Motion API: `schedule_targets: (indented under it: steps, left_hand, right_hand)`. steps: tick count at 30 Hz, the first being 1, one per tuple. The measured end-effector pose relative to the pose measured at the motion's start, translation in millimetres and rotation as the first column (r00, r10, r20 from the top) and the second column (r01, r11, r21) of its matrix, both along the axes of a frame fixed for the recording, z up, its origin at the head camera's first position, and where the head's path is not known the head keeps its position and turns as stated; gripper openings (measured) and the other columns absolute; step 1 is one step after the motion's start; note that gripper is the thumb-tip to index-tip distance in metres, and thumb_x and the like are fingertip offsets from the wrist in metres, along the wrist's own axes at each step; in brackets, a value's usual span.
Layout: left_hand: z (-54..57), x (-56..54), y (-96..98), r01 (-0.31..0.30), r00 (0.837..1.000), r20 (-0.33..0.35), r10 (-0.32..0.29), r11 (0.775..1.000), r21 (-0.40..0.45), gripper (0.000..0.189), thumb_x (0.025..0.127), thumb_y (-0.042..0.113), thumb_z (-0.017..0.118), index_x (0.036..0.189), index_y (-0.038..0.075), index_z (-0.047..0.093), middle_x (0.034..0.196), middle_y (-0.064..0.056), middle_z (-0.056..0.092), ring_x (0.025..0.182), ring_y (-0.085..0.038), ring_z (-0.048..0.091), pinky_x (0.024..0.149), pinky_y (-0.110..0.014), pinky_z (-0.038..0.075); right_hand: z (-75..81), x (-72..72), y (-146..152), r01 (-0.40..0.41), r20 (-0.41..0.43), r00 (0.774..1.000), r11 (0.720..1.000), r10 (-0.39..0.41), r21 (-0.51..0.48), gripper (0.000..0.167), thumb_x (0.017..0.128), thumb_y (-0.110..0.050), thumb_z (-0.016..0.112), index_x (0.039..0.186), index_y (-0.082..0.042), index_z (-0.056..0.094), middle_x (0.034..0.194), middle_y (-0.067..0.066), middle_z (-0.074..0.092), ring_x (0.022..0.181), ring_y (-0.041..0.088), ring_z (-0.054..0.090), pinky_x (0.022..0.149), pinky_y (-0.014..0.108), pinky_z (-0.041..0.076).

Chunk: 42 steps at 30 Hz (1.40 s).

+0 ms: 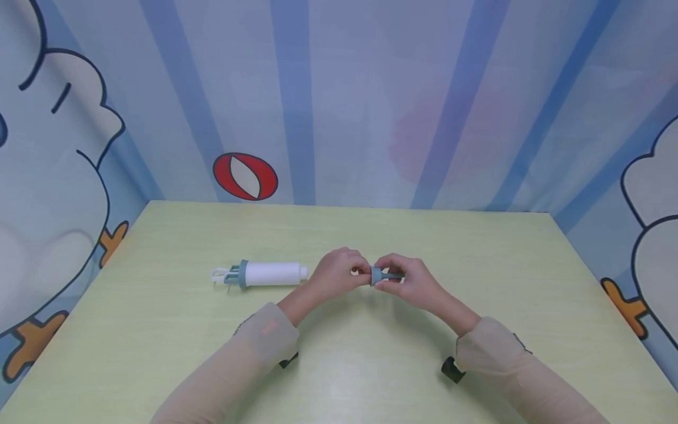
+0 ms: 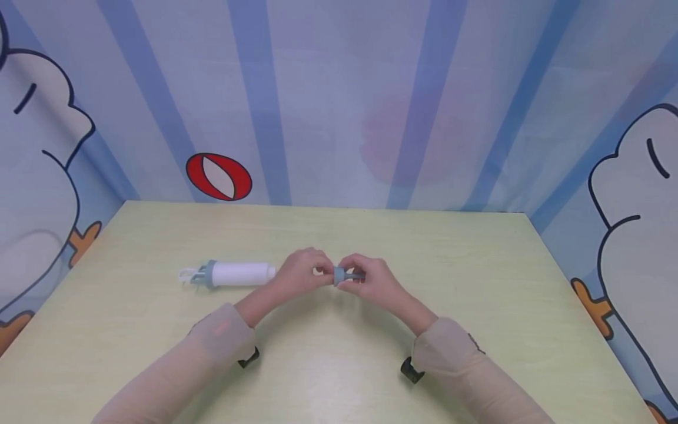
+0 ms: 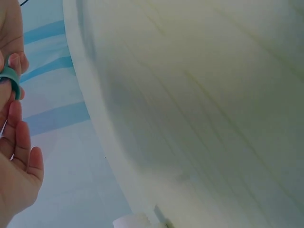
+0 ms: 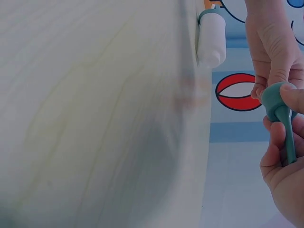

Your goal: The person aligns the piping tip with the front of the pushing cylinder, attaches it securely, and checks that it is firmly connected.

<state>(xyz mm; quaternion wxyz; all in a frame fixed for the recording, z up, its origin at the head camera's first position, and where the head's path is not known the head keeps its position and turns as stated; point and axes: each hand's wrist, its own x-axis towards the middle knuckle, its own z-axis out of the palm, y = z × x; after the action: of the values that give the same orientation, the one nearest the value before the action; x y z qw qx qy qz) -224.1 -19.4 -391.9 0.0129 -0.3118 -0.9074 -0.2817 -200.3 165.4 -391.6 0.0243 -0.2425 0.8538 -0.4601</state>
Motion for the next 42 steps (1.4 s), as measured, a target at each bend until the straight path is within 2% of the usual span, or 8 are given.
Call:
schedule_targets:
  steps: [5, 9, 16, 22, 26, 30, 34, 42]
  left_hand:
    - [1.2, 1.4, -4.9, 0.005, 1.000, -0.001, -0.006, 0.999, -0.037, 0.013, 0.078, 0.031, 0.065, 0.078, 0.018, 0.069, 0.072, 0.010, 0.059, 0.067, -0.006, 0.046, 0.062, -0.019, 0.038]
    - [2.7, -0.5, -14.7, -0.008, 0.999, 0.035, 0.010, 0.998, -0.068, 0.015, 0.078, 0.034, 0.065, 0.084, 0.020, 0.069, 0.077, 0.010, 0.060, 0.072, -0.007, 0.050, 0.065, -0.020, 0.041]
    - [4.7, -6.1, -40.9, -0.024, 0.995, 0.091, 0.032, 0.996, -0.084, 0.024, 0.079, 0.030, 0.065, 0.098, 0.016, 0.066, 0.090, 0.005, 0.064, 0.088, -0.016, 0.057, 0.078, -0.027, 0.044]
    - [8.6, -9.2, -64.1, -0.057, 0.988, 0.137, 0.076, 0.988, -0.143, 0.035, 0.078, 0.031, 0.065, 0.111, 0.019, 0.061, 0.107, 0.002, 0.062, 0.103, -0.017, 0.053, 0.090, -0.034, 0.042]
    - [7.1, -13.4, -79.4, -0.064, 0.982, 0.162, 0.098, 0.977, -0.203, 0.040, 0.078, 0.033, 0.065, 0.116, 0.023, 0.058, 0.117, 0.003, 0.057, 0.113, -0.017, 0.048, 0.096, -0.039, 0.037]
    - [7.7, -16.1, -94.8, -0.040, 0.982, 0.167, 0.084, 0.966, -0.255, 0.044, 0.078, 0.033, 0.066, 0.119, 0.022, 0.056, 0.122, 0.000, 0.054, 0.117, -0.021, 0.045, 0.099, -0.044, 0.033]
    - [7.3, -17.3, -111.0, -0.012, 0.987, 0.152, 0.061, 0.954, -0.301, 0.050, 0.076, 0.030, 0.068, 0.122, 0.019, 0.054, 0.124, -0.004, 0.053, 0.118, -0.025, 0.044, 0.098, -0.046, 0.033]
    - [4.6, -18.6, -126.6, -0.012, 0.972, 0.209, 0.103, 0.919, -0.395, 0.059, 0.072, 0.027, 0.071, 0.126, 0.017, 0.048, 0.124, -0.008, 0.051, 0.110, -0.026, 0.047, 0.091, -0.046, 0.038]
  right_hand:
    - [0.4, 0.5, 1, -0.001, 0.006, 1.000, 0.999, 0.001, 0.039, 0.024, 0.078, -0.014, 0.067, 0.100, -0.009, 0.060, 0.084, 0.005, 0.062, 0.063, 0.012, 0.051, 0.053, 0.023, 0.042]
    - [0.2, 0.2, 3, 0.015, 0.020, 1.000, 0.997, -0.017, 0.070, 0.026, 0.077, -0.014, 0.067, 0.101, -0.007, 0.060, 0.085, 0.008, 0.061, 0.067, 0.014, 0.052, 0.057, 0.024, 0.044]
    - [-2.3, -1.3, 8, 0.039, 0.040, 0.998, 0.995, -0.043, 0.094, 0.030, 0.077, -0.016, 0.068, 0.103, -0.005, 0.059, 0.087, 0.010, 0.061, 0.070, 0.015, 0.052, 0.059, 0.023, 0.044]
    - [-3.7, -1.7, 10, 0.040, 0.055, 0.997, 0.995, -0.045, 0.086, 0.029, 0.077, -0.014, 0.068, 0.103, -0.005, 0.059, 0.087, 0.011, 0.061, 0.070, 0.015, 0.052, 0.058, 0.023, 0.044]
    - [-4.7, -2.5, 10, 0.045, 0.048, 0.998, 0.995, -0.050, 0.088, 0.028, 0.077, -0.014, 0.068, 0.102, -0.006, 0.060, 0.086, 0.010, 0.061, 0.070, 0.016, 0.052, 0.058, 0.023, 0.044]
    - [-4.6, -1.7, 12, 0.043, 0.043, 0.998, 0.995, -0.047, 0.085, 0.028, 0.077, -0.014, 0.068, 0.102, -0.006, 0.060, 0.086, 0.010, 0.061, 0.069, 0.015, 0.051, 0.059, 0.023, 0.043]
    - [-4.3, -0.6, 13, 0.037, 0.043, 0.998, 0.996, -0.041, 0.078, 0.029, 0.077, -0.015, 0.068, 0.103, -0.005, 0.059, 0.086, 0.010, 0.061, 0.069, 0.015, 0.051, 0.059, 0.022, 0.044]
    - [-3.3, 0.1, 15, 0.044, 0.052, 0.998, 0.996, -0.048, 0.075, 0.030, 0.076, -0.015, 0.068, 0.102, -0.005, 0.059, 0.087, 0.010, 0.061, 0.070, 0.014, 0.051, 0.059, 0.022, 0.044]
